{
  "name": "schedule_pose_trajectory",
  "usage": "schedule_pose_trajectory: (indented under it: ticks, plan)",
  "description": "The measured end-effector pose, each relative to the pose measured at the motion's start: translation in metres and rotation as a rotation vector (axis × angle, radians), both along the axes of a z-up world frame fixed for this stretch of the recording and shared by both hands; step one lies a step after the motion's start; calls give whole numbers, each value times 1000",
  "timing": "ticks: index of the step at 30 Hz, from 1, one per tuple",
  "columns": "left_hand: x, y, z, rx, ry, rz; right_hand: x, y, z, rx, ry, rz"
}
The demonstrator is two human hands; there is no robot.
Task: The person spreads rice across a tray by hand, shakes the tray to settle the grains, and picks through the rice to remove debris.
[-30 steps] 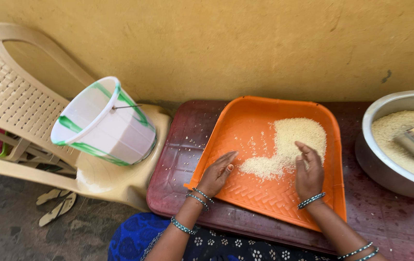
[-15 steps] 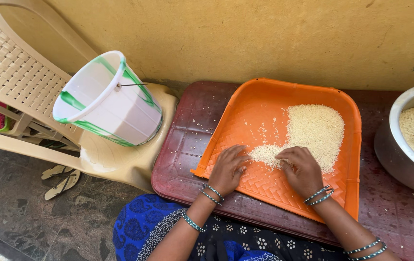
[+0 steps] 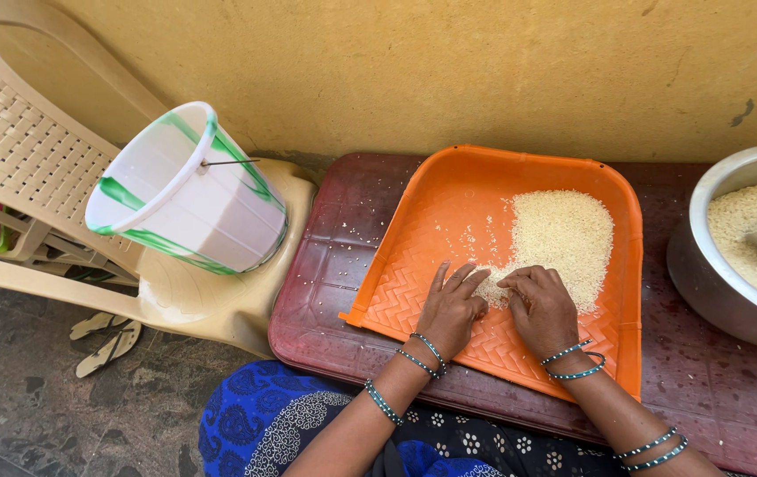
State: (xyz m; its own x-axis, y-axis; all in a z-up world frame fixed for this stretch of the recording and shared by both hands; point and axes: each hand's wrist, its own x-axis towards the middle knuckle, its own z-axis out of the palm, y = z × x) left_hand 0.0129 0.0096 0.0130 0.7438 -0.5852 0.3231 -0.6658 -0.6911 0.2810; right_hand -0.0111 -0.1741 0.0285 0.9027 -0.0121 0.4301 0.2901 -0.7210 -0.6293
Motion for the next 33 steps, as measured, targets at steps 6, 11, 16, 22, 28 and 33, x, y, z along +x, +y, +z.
schedule_pose_trajectory:
  ticks: [6,11,16,22,28,33]
  plan:
    - [10,-5,-8,55,120,60,0,-1,0,18,11,-8]
    - [13,-5,-9,63,34,50,1,-1,-1,15,15,-25]
    - [27,24,10,-220,-60,199,2,-1,-4,18,22,-31]
    - [70,96,12,-332,-274,462,2,-1,-4,23,30,-39]
    - [95,140,0,-322,-152,599,2,-2,-5,13,63,-39]
    - [83,115,24,-598,-241,421,4,-5,-8,11,-9,-54]
